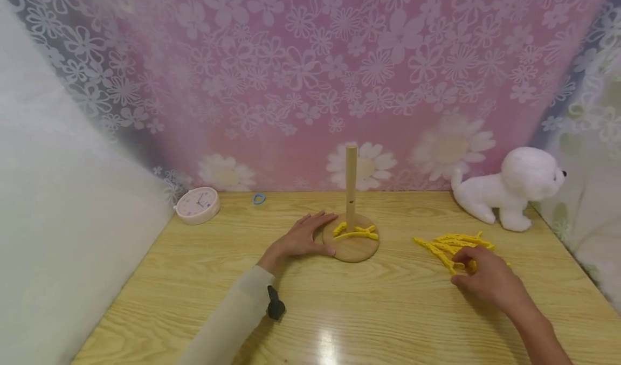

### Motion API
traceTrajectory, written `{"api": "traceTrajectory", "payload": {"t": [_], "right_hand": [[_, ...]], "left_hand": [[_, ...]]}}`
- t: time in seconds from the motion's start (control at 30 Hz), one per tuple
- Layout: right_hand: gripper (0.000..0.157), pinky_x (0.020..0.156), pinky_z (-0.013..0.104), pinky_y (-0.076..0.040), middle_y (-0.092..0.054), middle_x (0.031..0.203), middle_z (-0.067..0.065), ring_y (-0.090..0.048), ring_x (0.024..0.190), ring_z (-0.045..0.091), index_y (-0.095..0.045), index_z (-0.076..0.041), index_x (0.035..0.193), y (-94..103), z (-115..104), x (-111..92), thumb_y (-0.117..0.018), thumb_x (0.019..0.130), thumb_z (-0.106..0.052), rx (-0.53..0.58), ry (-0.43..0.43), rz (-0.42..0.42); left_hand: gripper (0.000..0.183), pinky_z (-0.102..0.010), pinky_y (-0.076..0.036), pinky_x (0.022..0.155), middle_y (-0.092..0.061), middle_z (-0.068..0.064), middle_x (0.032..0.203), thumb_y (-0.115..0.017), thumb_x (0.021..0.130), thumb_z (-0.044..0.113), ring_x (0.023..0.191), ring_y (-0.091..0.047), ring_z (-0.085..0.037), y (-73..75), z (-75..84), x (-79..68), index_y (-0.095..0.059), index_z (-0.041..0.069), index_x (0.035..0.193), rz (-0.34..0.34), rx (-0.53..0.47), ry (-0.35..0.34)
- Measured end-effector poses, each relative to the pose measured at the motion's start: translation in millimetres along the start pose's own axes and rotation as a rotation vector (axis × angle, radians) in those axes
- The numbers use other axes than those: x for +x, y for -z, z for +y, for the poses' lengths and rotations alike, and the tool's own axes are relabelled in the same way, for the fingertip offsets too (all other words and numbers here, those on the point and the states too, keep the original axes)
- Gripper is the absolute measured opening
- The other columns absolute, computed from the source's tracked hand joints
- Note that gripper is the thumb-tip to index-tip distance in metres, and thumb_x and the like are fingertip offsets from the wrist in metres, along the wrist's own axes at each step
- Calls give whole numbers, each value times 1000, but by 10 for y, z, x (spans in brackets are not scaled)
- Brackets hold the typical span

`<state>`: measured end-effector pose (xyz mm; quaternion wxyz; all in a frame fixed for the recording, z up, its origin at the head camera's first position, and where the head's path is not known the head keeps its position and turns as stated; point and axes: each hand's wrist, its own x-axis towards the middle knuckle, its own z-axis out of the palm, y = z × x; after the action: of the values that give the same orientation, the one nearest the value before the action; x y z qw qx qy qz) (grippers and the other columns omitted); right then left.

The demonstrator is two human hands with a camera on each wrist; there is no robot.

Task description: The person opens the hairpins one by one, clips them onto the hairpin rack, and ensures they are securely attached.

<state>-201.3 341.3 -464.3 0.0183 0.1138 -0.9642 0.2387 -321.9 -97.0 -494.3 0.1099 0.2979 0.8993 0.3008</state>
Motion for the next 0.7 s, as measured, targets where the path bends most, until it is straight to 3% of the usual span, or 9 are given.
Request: {"api": "traceTrajectory", "payload": {"t": [0.23, 0.5, 0.7], "right_hand": [[38, 61, 24, -43, -72, 115, 15, -48, 70, 3, -75, -7, 115, -56, -100, -18, -88, 85, -25, 84, 32, -5], [39, 59, 24, -43, -74, 111, 13, -46, 63, 1, -73, -6, 116, -117, -107, -17, -89, 82, -18, 125, 99, -12], [45, 60, 25, -42, -74, 107, 13, -45, 64, 2, -72, -1, 112, -146, -100, -20, -93, 78, -23, 91, 88, -13]], "left_hand": [[99, -44, -3, 130, -25, 0, 172, -81, 84, 58, 161, -12, -15, 28, -6, 7, -31, 31, 166, 4, 36, 11], [99, -44, -4, 130, -27, 1, 171, -82, 84, 57, 160, -12, -14, 21, -17, 28, -32, 29, 165, 9, 18, 5], [98, -45, -3, 130, -26, 2, 172, -81, 84, 59, 160, -11, -12, -12, -17, 14, -31, 33, 165, 12, 11, 10]]}}
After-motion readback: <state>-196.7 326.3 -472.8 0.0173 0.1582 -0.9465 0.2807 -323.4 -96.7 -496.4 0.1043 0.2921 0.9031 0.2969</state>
